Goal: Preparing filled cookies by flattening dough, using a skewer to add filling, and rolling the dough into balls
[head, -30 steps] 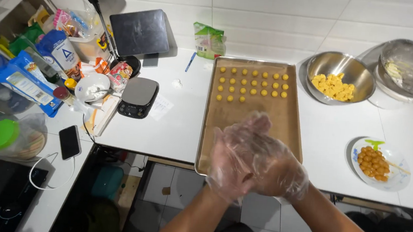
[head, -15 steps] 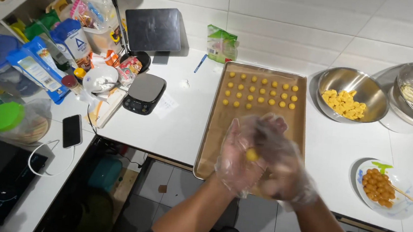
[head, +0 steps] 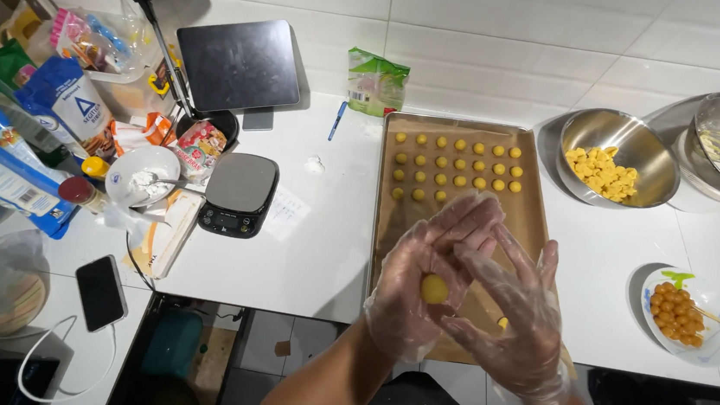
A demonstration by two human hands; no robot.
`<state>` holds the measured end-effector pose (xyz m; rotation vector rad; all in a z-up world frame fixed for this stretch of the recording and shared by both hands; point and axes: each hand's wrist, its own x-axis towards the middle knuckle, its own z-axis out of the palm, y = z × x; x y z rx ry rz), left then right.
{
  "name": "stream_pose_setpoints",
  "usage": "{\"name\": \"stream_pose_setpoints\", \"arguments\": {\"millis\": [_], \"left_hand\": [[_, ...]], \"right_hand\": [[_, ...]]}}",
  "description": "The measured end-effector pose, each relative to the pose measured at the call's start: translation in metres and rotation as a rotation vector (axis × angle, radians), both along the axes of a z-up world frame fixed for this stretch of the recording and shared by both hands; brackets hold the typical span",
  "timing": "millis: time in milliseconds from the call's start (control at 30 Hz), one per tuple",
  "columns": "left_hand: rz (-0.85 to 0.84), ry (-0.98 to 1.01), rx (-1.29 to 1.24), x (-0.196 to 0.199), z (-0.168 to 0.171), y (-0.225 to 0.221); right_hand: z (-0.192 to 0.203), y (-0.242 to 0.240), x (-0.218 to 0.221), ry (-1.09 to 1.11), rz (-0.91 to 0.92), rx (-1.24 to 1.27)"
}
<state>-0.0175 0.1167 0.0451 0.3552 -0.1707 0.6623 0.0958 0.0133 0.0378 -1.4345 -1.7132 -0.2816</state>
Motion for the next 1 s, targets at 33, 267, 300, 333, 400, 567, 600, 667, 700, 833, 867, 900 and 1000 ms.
{"name": "stream_pose_setpoints", "arguments": {"millis": [33, 267, 300, 333, 400, 567, 600, 667, 700, 833, 867, 900, 1000], "left_hand": [[0.057, -0.014, 0.089, -0.003, 0.0, 0.003], [0.132, -0.037, -0.092, -0.008, 0.002, 0.029], [0.128, -0.038, -0.097, -0.01, 0.003, 0.032], [0.111, -0.021, -0.107, -0.011, 0.004, 0.035], [0.086, -0.004, -0.121, -0.012, 0.003, 0.04], [0.12, 0.08, -0.213, -0.008, 0.0, 0.047], [0.115, 0.081, -0.215, -0.005, -0.005, 0.047], [0.167, 0.09, -0.368, 0.001, -0.014, 0.046], [0.164, 0.093, -0.37, 0.005, -0.019, 0.049], [0.171, 0.197, -0.457, 0.024, -0.044, 0.053], [0.183, 0.131, -0.396, 0.029, -0.052, 0.054], [0.188, 0.129, -0.392, 0.029, -0.037, 0.054], [0.181, 0.288, -0.515, 0.027, -0.01, 0.053]], "right_hand": [[0.001, 0.006, -0.005, 0.0, -0.027, -0.028], [0.002, 0.037, -0.036, 0.253, 0.009, -0.091], [0.0, 0.04, -0.042, 0.252, 0.004, -0.096], [-0.003, 0.044, -0.048, 0.247, -0.013, -0.065], [-0.002, 0.05, -0.059, 0.24, -0.039, -0.036], [0.006, 0.055, -0.066, 0.288, -0.189, -0.106], [0.001, 0.053, -0.058, 0.289, -0.194, -0.108], [-0.01, 0.046, -0.042, 0.03, -0.115, -0.067], [-0.019, 0.046, -0.036, 0.032, -0.118, -0.069], [-0.038, 0.051, -0.025, -0.341, -0.166, -0.104], [-0.039, 0.054, -0.026, -0.229, -0.127, -0.181], [-0.039, 0.055, -0.021, -0.23, -0.122, -0.176], [-0.034, 0.058, -0.014, -0.018, -0.01, -0.201]]}}
